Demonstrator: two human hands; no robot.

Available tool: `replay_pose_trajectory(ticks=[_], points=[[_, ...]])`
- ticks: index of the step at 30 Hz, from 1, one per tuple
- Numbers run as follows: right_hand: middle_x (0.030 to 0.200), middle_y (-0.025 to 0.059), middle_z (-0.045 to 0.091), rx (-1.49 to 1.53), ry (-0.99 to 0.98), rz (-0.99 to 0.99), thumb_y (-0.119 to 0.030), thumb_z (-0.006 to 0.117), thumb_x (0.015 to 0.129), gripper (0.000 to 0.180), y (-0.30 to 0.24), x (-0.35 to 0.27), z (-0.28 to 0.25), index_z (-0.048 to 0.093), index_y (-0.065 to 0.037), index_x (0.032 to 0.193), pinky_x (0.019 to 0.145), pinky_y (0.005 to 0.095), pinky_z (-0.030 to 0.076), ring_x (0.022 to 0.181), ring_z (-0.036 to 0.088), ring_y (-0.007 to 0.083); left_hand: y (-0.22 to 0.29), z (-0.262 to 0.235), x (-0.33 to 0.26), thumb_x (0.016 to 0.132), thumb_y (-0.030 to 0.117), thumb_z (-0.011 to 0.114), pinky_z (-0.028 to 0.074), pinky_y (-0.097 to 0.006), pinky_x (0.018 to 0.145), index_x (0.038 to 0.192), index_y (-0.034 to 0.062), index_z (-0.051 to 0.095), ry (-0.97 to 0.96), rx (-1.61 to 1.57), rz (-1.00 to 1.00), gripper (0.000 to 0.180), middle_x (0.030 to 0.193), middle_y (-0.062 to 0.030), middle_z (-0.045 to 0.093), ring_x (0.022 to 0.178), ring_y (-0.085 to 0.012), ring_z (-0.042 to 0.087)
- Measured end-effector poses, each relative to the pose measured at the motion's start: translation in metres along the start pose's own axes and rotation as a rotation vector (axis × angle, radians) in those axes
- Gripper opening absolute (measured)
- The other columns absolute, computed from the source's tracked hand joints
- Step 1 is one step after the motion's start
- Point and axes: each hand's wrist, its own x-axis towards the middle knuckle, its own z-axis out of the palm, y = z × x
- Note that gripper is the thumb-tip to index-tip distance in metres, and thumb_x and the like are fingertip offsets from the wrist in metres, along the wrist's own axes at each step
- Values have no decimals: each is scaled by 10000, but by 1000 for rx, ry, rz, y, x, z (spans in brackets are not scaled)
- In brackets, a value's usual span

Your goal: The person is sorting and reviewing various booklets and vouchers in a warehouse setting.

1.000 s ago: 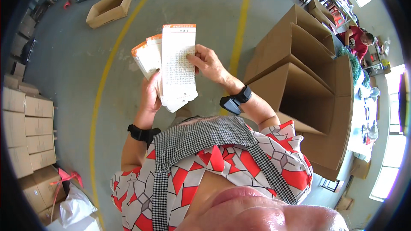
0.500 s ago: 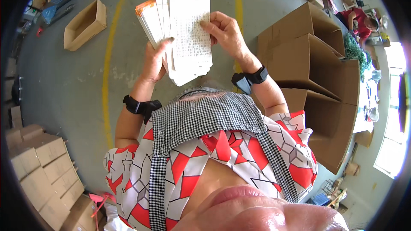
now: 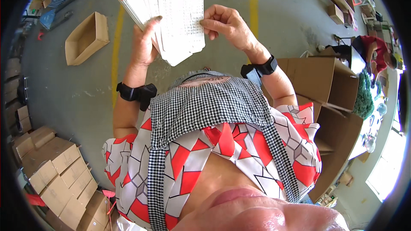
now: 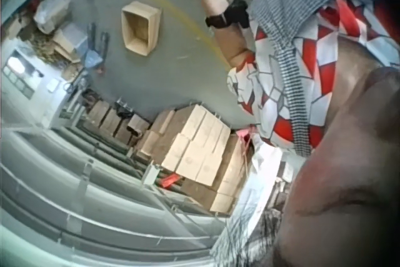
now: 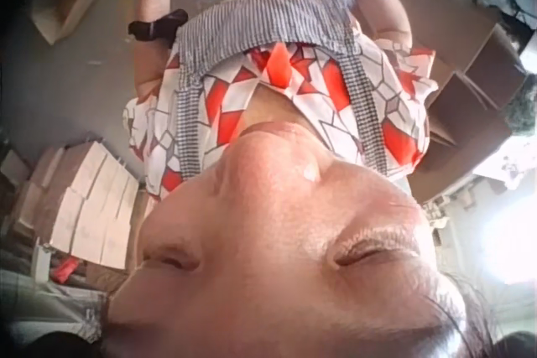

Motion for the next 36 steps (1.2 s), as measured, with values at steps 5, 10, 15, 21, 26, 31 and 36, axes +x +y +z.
replay_pose_trajectory(ticks=[5, 10, 15, 21, 26, 31, 36], points=[[645, 5, 535, 28, 86, -171, -105, 530, 877, 86, 0, 11, -7, 541, -19, 877, 522, 204, 405, 551, 492, 62, 9, -2, 5, 817, 151, 581, 439, -345, 882, 1233, -48, 388, -5, 1, 44, 500, 1166, -126, 518, 1046, -208, 526], [677, -33, 435, 992, -75, -166, -224, 510, 879, 219, -3, 14, -34, 516, -52, 1014, 526, 218, 306, 549, 344, 73, 25, -5, -5, 821, 113, 565, 423, -370, 899, 1240, -22, 374, 165, -105, 68, 480, 1159, -122, 506, 1054, -228, 515], [650, -47, 393, 1162, -178, -108, -359, 507, 853, 355, 3, 12, -39, 525, -46, 1021, 538, 235, 294, 540, 310, 88, 12, -54, -6, 870, 160, 504, 391, -347, 939, 1267, -38, 358, 257, -142, 58, 467, 1217, -127, 486, 1104, -216, 488], [622, -39, 412, 1246, -344, -130, -421, 488, 846, 429, 18, 28, -43, 532, -33, 1025, 539, 246, 305, 522, 301, 90, 11, -67, 16, 881, 166, 485, 394, -353, 940, 1282, -40, 344, 242, -167, -7, 473, 1245, -138, 465, 1126, -220, 473], [618, -36, 413, 1262, -385, -102, -433, 464, 857, 451, 16, 49, -39, 537, -28, 1040, 550, 244, 323, 525, 319, 85, 24, -77, 37, 877, 159, 490, 390, -355, 946, 1285, -37, 343, 274, -119, -26, 475, 1249, -138, 461, 1124, -227, 474], [611, -34, 411, 1246, -449, -90, -444, 428, 866, 461, 26, 84, -16, 549, -27, 1023, 555, 246, 328, 512, 321, 83, 32, -121, 48, 861, 132, 513, 390, -362, 947, 1288, -19, 344, 266, -208, -60, 484, 1256, -127, 451, 1127, -226, 470], [611, -30, 417, 1230, -472, -53, -456, 422, 867, 479, 28, 89, -19, 545, -21, 1026, 553, 252, 324, 512, 329, 88, 32, -114, 50, 850, 127, 529, 400, -356, 931, 1264, -24, 371, 302, -165, -19, 468, 1221, -119, 476, 1111, -213, 479]])
